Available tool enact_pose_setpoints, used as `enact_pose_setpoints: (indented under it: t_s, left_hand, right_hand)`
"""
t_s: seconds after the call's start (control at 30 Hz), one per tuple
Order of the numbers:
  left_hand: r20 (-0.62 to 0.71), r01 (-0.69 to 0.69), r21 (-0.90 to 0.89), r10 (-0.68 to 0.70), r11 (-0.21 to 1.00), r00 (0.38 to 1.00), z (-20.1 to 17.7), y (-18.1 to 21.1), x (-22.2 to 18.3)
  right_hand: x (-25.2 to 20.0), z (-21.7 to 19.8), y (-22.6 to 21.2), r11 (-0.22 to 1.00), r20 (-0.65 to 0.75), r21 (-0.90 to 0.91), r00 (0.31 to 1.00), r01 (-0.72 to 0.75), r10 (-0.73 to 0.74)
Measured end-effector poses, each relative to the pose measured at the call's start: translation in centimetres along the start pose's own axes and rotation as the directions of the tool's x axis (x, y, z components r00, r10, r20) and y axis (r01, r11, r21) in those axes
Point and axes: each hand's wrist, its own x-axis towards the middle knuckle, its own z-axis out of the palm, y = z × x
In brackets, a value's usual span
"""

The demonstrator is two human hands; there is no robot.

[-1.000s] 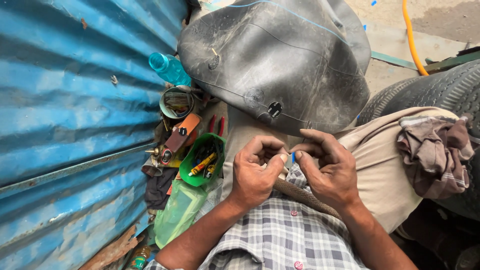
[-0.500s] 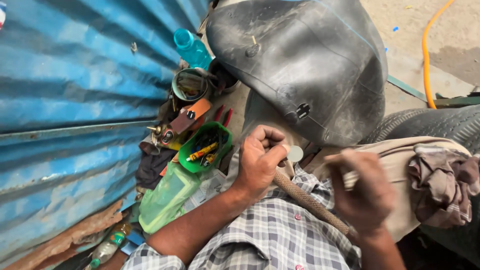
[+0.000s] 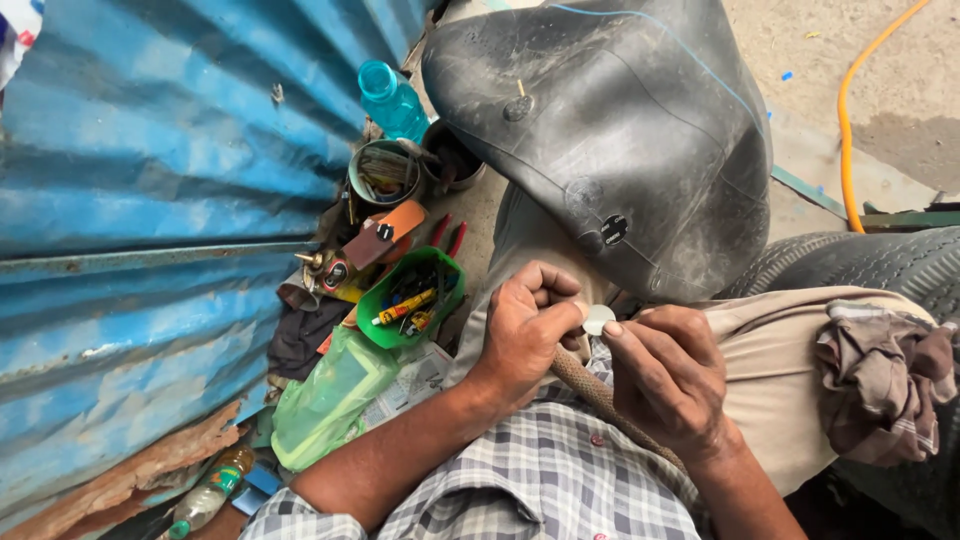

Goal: The recorder is repairing a punctured bicycle inner tube by using a metal rasp to roughen the surface, applying adhesive from a tube, and then applying a patch.

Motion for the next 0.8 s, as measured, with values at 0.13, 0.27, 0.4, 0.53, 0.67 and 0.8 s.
enact_pose_setpoints:
  t_s: [0.13, 0.27, 0.4, 0.53, 0.67, 0.8]
  left_hand:
    - [0.024, -0.1, 0.068, 0.098, 0.993, 0.995, -1.2, 0.4, 0.5]
    - [-0.042, -0.328, 0.218, 0.344, 0.919, 0.938, -2.7, 2.4, 2.7]
    - [-0.016, -0.409, 0.146, 0.416, 0.901, 0.909, -1.6, 3.1, 4.7]
    - [-0.095, -0.421, 0.157, 0.438, 0.893, 0.894, -0.9, 3.1, 5.8]
    - [-0.108, -0.391, 0.098, 0.4, 0.915, 0.91, -1.4, 2.1, 6.4]
    - [-0.11, -0.425, 0.083, 0.432, 0.901, 0.895, -1.3, 2.1, 6.3]
  right_hand:
    - [-1.1, 0.0, 0.7, 0.946, -0.015, 0.251, 0.977, -0.204, 0.214]
    - [-2.2, -0.6, 2.5, 0.557, 0.084, 0.623, 0.755, -0.549, 0.65]
    - [0.2, -0.7, 5.6, 0.503, 0.116, 0.681, 0.757, -0.532, 0.644]
    - [3.2, -0.1, 7.8, 0.483, 0.168, 0.71, 0.789, -0.513, 0.591]
    - [6.0, 0.7, 8.7, 0.412, 0.332, 0.648, 0.724, -0.641, 0.605]
    - [7.7, 1.6, 8.7, 0.387, 0.422, 0.617, 0.703, -0.686, 0.572]
